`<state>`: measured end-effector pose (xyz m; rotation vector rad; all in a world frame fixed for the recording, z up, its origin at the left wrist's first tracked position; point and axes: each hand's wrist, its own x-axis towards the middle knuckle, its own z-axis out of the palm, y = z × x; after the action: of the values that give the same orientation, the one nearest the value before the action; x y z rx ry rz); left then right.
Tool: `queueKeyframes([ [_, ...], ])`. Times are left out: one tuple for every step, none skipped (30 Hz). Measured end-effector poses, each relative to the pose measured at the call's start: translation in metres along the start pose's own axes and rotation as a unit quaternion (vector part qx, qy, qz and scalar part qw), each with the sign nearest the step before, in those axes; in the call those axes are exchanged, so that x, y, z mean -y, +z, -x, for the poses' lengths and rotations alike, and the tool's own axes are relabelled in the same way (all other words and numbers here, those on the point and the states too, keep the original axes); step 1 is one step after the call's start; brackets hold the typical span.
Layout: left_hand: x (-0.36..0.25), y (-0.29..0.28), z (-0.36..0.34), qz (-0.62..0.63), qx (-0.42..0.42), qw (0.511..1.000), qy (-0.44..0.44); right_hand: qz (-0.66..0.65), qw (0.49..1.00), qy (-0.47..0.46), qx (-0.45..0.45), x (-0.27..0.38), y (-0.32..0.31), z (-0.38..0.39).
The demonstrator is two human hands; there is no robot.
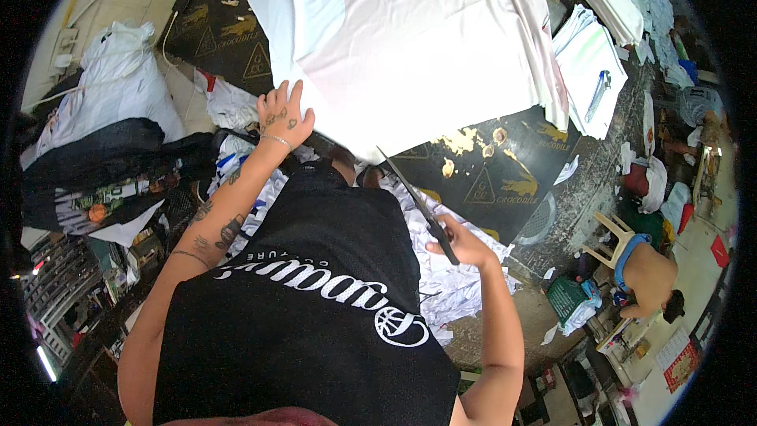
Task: The person repeatedly lays out a red and white jersey on a table, places a white paper pattern on top, and uses shears to cut the fabric along the pattern edges. The person then removes the pattern and sets the cut fabric aside, repeating the process with additional jerseys.
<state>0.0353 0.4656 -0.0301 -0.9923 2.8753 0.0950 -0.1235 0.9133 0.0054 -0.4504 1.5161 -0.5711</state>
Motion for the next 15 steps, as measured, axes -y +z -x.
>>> queueKeyframes([
  [-0.006, -0.003, 0.006, -0.031, -0.019, 0.999, -0.022, 0.005, 1.0, -0.014, 0.007, 0.006, 0.003, -0.009],
  [-0.01, -0.005, 0.012, 0.036, -0.04, 0.998, 0.039, 0.035, 0.999, 0.002, -0.002, 0.014, 0.005, -0.018],
  [-0.014, -0.005, 0.018, 0.097, -0.075, 0.987, 0.101, 0.046, 0.999, -0.009, -0.002, 0.022, 0.008, -0.026],
  [-0.017, -0.003, 0.024, 0.168, -0.132, 0.965, 0.153, 0.021, 0.999, -0.022, -0.01, 0.029, 0.012, -0.031],
  [-0.021, 0.001, 0.031, 0.223, -0.082, 0.95, 0.204, 0.019, 0.999, -0.014, -0.024, 0.037, 0.015, -0.037],
  [-0.025, 0.007, 0.037, 0.267, -0.031, 0.928, 0.257, 0.007, 0.999, -0.029, -0.024, 0.043, 0.019, -0.04],
  [-0.027, 0.013, 0.043, 0.276, -0.074, 0.918, 0.274, -0.009, 0.999, -0.027, -0.029, 0.047, 0.022, -0.042],
  [-0.03, 0.021, 0.05, 0.286, -0.137, 0.889, 0.332, 0.031, 0.998, 0.013, -0.058, 0.052, 0.026, -0.044],
  [-0.03, 0.028, 0.052, 0.278, -0.136, 0.902, 0.302, 0.049, 0.996, 0.02, -0.068, 0.055, 0.03, -0.044],
  [-0.031, 0.034, 0.056, 0.273, -0.158, 0.898, 0.306, 0.082, 0.99, 0.046, -0.102, 0.058, 0.032, -0.047],
  [-0.031, 0.04, 0.058, 0.275, -0.182, 0.895, 0.3, 0.017, 0.992, 0.056, -0.112, 0.06, 0.037, -0.048],
  [-0.03, 0.044, 0.059, 0.271, -0.187, 0.892, 0.31, -0.002, 0.994, 0.005, -0.107, 0.062, 0.038, -0.05],
  [-0.029, 0.047, 0.061, 0.274, -0.194, 0.889, 0.31, -0.005, 0.993, -0.013, -0.115, 0.065, 0.043, -0.054],
  [-0.027, 0.048, 0.061, 0.278, -0.189, 0.892, 0.301, 0.003, 0.994, -0.004, -0.114, 0.068, 0.043, -0.056],
  [-0.026, 0.049, 0.062, 0.278, -0.199, 0.889, 0.306, 0.004, 0.99, -0.04, -0.132, 0.074, 0.046, -0.063],
])
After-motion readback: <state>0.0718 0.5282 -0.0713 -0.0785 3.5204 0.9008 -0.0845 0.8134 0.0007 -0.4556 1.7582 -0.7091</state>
